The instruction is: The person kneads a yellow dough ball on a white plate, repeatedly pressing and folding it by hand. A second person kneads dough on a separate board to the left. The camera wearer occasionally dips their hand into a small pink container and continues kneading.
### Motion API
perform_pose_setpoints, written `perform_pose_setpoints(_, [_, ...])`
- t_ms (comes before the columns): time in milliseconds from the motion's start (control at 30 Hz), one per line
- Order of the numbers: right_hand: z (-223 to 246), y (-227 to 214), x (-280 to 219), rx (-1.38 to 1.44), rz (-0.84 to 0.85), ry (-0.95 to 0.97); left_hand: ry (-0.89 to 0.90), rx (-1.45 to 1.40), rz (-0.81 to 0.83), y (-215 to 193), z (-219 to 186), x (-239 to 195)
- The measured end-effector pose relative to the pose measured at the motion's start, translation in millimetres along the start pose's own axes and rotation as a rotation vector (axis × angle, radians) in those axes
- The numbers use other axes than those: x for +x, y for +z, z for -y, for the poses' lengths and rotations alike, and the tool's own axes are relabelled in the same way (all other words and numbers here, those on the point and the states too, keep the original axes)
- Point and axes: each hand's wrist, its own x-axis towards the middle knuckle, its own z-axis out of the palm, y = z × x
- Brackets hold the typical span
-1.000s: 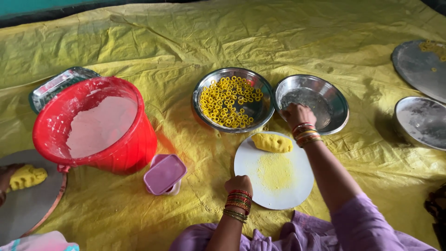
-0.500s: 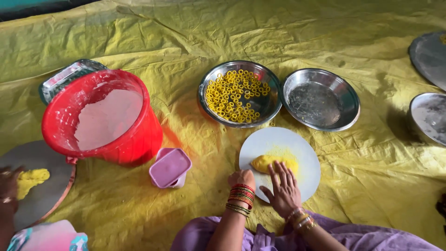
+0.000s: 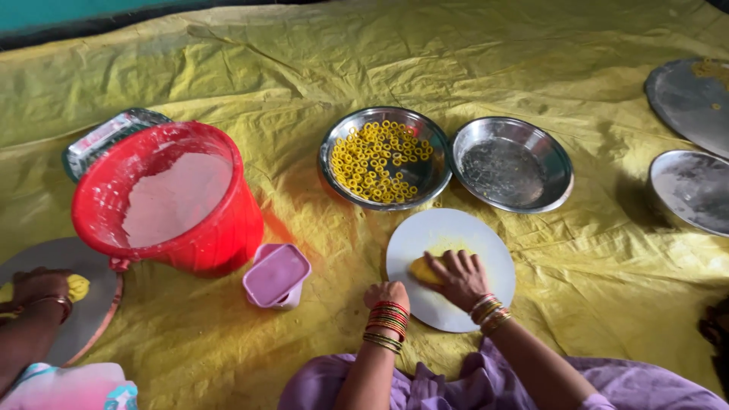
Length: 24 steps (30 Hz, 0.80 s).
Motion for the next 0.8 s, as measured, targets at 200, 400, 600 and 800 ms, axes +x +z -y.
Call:
perform_pose_setpoints(200, [-58.6, 10.7, 19.0, 0.022, 0.114, 0.455, 0.054, 0.060, -0.012, -3.9, -1.1, -3.0])
perform_pose_setpoints(400, [2.4, 14.6, -21.1, 0.030, 0.295, 0.406, 0.129, 0.048, 0.074, -11.6, 10.1, 4.0])
perform_pose_setpoints(600, [18.6, 21.8, -41.6, -0.039, 0.053, -0.050, 0.044, 0.062, 0.032, -3.8, -0.8, 3.6])
perform_pose_setpoints(800, [-26.0, 19.8, 20.9, 0.048, 0.178, 0.236, -0.018, 0.044, -0.013, 1.5, -4.6, 0.1])
